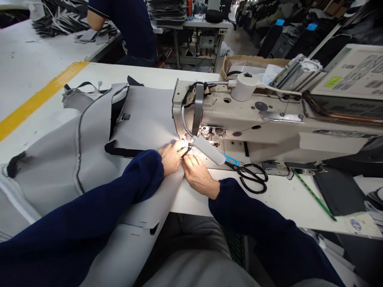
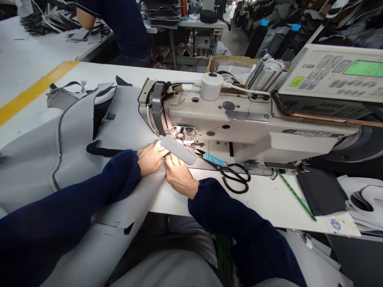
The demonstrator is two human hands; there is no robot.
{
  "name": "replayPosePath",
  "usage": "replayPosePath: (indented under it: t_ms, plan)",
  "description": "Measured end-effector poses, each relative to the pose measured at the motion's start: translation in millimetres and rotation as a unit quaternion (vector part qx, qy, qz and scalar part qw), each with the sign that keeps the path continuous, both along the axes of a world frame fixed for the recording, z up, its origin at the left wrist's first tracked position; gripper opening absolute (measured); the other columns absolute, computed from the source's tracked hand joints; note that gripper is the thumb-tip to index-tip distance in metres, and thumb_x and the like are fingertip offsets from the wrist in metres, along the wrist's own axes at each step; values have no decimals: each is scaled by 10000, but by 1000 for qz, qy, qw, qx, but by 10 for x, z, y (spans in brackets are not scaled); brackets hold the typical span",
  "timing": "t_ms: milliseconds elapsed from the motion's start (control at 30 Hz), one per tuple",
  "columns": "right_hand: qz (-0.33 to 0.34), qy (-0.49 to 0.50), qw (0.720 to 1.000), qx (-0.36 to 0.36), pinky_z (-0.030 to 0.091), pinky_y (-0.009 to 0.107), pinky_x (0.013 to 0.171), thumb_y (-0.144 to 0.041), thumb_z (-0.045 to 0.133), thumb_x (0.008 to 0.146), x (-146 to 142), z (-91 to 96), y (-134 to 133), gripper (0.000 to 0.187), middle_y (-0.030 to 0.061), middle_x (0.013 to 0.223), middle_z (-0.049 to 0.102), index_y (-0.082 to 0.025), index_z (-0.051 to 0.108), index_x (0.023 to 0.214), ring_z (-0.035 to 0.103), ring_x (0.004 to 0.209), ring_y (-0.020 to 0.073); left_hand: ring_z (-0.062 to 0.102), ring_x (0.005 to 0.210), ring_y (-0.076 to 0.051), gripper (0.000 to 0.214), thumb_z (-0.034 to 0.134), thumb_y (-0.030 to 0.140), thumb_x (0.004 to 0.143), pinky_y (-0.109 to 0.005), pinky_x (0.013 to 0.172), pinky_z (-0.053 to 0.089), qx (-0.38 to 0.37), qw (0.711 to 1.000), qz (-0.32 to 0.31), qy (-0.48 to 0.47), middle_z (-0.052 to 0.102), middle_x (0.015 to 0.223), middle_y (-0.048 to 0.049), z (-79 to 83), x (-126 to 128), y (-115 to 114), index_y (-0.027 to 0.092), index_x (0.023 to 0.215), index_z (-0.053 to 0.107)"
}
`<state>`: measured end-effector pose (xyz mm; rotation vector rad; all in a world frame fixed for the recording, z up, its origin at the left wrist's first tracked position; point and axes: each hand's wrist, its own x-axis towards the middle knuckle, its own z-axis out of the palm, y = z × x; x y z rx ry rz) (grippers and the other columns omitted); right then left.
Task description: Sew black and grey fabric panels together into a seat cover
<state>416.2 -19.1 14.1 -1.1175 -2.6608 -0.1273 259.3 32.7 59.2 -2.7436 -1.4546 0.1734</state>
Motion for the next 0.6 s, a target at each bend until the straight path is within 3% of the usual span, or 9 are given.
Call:
replayPosePath:
  t_ms: [133,233,400,600]
  plan:
    - [28,-66,997,-7,435,497,934,-72,352,899,38,70,23,300,213,1063,565,2,622,1010,522,1039,303,560,907,-287,555,510,106,749,-333,573,409,-16,998,-54,14,579,1149,-129,8,-22,59,229,1291,507]
    - [108,-97,989,36,391,522,990,-93,374,896,92,125,115,299,265,1245,493,9,630,1013,463,1175,343,550,992,-275,583,498,77,753,-331,647,435,-35,996,-86,7,604,1150,-106,-1,-65,92,226,1317,491]
    - [145,-156,970,116,400,591,951,-94,364,894,172,141,294,361,277,1212,544,26,543,1184,480,1181,366,571,988,-264,569,467,106,766,-328,674,456,-40,996,-77,4,548,1256,-88,34,-103,152,264,1310,508]
    - [170,-202,954,144,450,558,871,-38,382,844,156,154,352,288,215,994,638,-41,621,1005,595,921,306,595,892,-263,529,433,158,815,-348,646,466,-47,997,-53,24,491,1288,-127,73,-47,157,263,1330,494]
